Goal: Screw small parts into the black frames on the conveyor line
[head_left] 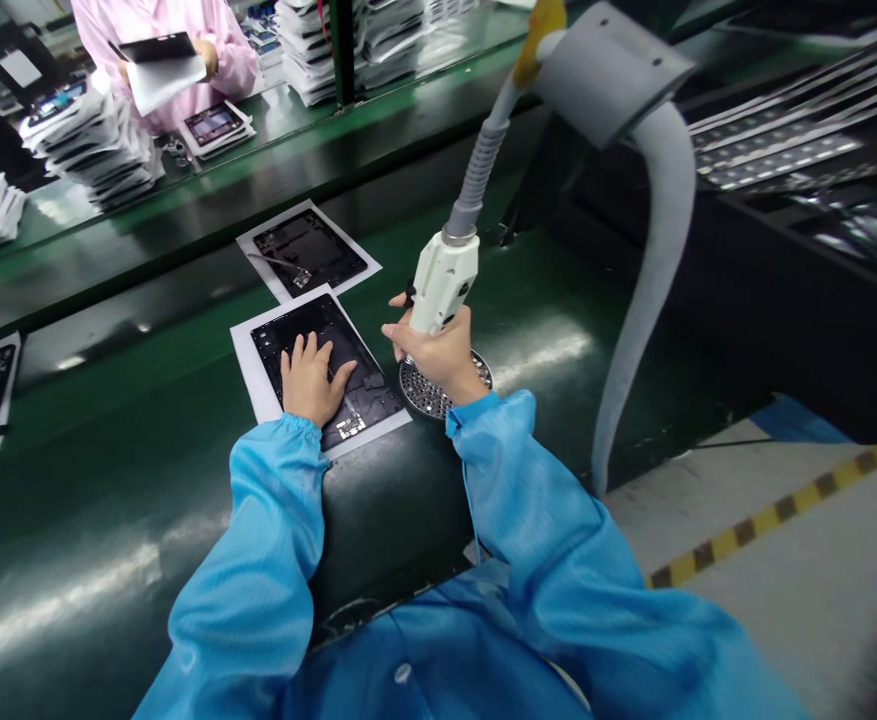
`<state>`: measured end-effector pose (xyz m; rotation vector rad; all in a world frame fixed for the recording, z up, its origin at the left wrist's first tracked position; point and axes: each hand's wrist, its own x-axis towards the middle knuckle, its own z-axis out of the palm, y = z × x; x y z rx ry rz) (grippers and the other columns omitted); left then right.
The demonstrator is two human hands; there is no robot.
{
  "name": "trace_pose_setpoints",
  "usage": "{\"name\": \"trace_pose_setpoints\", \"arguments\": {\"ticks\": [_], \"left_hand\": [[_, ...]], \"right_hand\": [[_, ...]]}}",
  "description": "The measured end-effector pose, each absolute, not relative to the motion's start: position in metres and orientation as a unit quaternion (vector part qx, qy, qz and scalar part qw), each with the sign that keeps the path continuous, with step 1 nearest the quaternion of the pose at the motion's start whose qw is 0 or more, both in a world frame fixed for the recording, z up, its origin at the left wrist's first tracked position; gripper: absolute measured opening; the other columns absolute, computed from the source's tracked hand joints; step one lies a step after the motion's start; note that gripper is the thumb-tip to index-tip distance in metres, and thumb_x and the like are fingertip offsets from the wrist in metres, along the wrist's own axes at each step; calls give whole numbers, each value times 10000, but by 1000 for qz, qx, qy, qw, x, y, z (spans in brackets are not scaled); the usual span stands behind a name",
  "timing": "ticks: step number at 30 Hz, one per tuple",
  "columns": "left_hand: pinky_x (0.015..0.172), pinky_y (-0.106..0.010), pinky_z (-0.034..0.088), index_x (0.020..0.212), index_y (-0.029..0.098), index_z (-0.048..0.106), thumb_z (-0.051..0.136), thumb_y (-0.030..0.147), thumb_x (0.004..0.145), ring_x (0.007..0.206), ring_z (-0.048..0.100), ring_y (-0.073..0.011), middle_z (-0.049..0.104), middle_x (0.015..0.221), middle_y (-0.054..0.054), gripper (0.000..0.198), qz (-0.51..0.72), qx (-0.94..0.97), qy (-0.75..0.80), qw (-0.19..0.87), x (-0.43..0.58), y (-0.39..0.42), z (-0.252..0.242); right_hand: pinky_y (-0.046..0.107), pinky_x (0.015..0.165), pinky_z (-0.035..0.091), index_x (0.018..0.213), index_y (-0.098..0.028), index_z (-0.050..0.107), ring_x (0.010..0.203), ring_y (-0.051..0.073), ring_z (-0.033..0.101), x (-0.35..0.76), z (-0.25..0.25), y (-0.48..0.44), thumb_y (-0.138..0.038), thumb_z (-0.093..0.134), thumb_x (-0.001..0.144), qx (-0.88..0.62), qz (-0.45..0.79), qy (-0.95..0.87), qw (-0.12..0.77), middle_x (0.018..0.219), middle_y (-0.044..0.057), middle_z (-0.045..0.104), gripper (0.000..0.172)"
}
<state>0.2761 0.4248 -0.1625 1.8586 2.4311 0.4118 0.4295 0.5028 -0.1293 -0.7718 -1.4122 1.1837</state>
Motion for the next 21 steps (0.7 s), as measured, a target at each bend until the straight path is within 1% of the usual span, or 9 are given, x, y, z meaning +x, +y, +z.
{"name": "trace_pose_setpoints", "arguments": {"ticks": [6,10,13,15,18,19,21], "left_hand": [[1154,-528,246,1338,174,536,434,519,933,1424,282,-314,391,1501,-123,541,100,601,793,5,278,424,-163],[1157,-518,246,1351,181,524,410,526,938,1425,281,-310,391,1503,-115,550,90,599,796,1,279,425,-162],[1161,-526,228,1374,171,498,389,537,940,1433,257,-314,348,1526,-123,578,85,595,799,4,282,425,-161],[1164,-532,211,1398,166,470,374,551,939,1443,228,-319,303,1547,-128,606,79,597,798,9,285,425,-160],[1163,-547,192,1436,161,416,350,532,949,1451,197,-329,272,1558,-137,616,62,607,791,26,286,425,-158],[1162,-553,189,1447,164,399,352,511,952,1453,189,-332,267,1560,-139,607,55,613,787,33,286,425,-157],[1160,-562,180,1463,179,373,369,470,953,1457,169,-337,254,1565,-137,587,43,621,781,45,286,424,-156]], "right_hand": [[274,439,440,823,-195,614,356,96,476,429,-133,503,-179,719,628,-320,495,-600,541,438,-98,527,222],[276,430,438,814,-196,615,358,99,484,432,-131,504,-157,709,637,-313,482,-595,563,445,-92,529,204],[281,442,455,814,-210,597,364,102,490,433,-122,495,-167,700,656,-293,475,-584,590,443,-94,531,194],[280,444,464,839,-215,589,364,103,492,431,-116,483,-192,702,672,-276,488,-580,592,443,-98,533,203],[273,430,466,855,-213,583,363,105,498,421,-112,461,-233,722,680,-253,536,-586,553,455,-95,544,224],[271,425,464,824,-211,580,366,106,501,417,-112,453,-245,735,675,-250,553,-591,532,459,-88,549,217],[272,432,473,699,-206,562,386,110,514,410,-116,440,-266,760,663,-253,572,-608,490,464,-62,557,210]]}}
